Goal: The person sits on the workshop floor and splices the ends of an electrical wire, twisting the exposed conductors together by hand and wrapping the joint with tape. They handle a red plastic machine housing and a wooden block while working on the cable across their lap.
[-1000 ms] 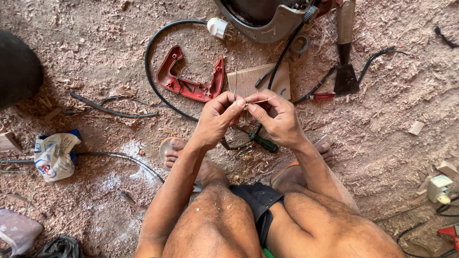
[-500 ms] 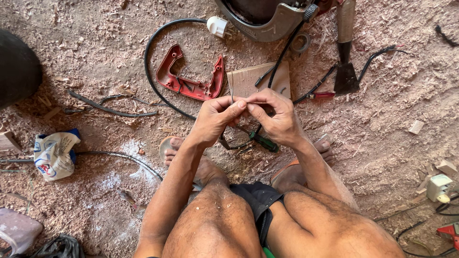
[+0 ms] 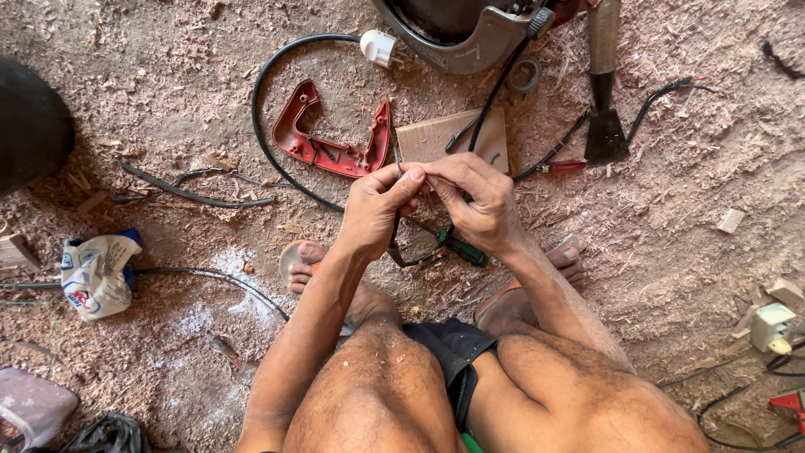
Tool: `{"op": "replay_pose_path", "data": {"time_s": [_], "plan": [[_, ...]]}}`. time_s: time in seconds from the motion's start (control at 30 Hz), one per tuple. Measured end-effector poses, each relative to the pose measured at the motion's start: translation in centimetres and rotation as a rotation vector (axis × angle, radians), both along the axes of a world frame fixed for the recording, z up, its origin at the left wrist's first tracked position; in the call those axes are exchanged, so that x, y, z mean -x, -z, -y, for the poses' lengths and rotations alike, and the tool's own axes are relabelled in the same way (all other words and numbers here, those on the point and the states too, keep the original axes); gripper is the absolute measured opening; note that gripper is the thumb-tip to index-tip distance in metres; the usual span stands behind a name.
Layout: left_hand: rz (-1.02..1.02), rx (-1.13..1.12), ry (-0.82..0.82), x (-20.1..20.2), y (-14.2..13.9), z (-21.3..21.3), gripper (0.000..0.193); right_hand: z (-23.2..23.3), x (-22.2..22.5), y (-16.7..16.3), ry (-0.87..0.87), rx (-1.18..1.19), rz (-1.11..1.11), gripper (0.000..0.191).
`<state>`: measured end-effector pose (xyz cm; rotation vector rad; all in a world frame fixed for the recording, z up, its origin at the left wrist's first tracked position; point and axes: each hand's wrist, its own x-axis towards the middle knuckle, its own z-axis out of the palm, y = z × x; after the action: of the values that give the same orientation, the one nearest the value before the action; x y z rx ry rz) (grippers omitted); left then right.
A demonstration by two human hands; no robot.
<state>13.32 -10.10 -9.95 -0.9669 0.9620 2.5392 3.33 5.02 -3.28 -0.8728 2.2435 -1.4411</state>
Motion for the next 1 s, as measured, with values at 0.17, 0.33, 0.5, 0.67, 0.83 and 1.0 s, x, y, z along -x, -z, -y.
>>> {"op": "replay_pose_path", "data": {"time_s": [0.17, 0.33, 0.5, 0.67, 0.83, 1.0], "plan": [[0.026, -0.014, -0.010, 0.0, 0.4, -0.1, 0.020, -0.1, 0.3, -0.3, -0.024, -0.024, -0.029, 0.023], [0.033, -0.071, -0.040, 0.1, 0.4, -0.1, 0.020, -0.3, 0.8, -1.6, -0.152, -0.092, -0.100, 0.038], [0.053, -0.138, -0.047, 0.4, 0.1, 0.0, 0.022, 0.2, 0.5, -1.8, -0.165, -0.219, -0.275, 0.037], [0.078, -0.131, -0.050, 0.4, 0.1, 0.2, 0.021, 0.4, 0.4, -1.2, -0.172, -0.220, -0.359, 0.032], [0.080, -0.124, -0.061, 0.4, 0.2, -0.1, 0.020, 0.3, 0.4, -0.9, -0.190, -0.255, -0.452, 0.025], [0.097, -0.105, -0.071, 0.7, -0.2, -0.1, 0.021, 0.0, 0.5, -0.7, -0.248, -0.292, -0.550, 0.031]]}}
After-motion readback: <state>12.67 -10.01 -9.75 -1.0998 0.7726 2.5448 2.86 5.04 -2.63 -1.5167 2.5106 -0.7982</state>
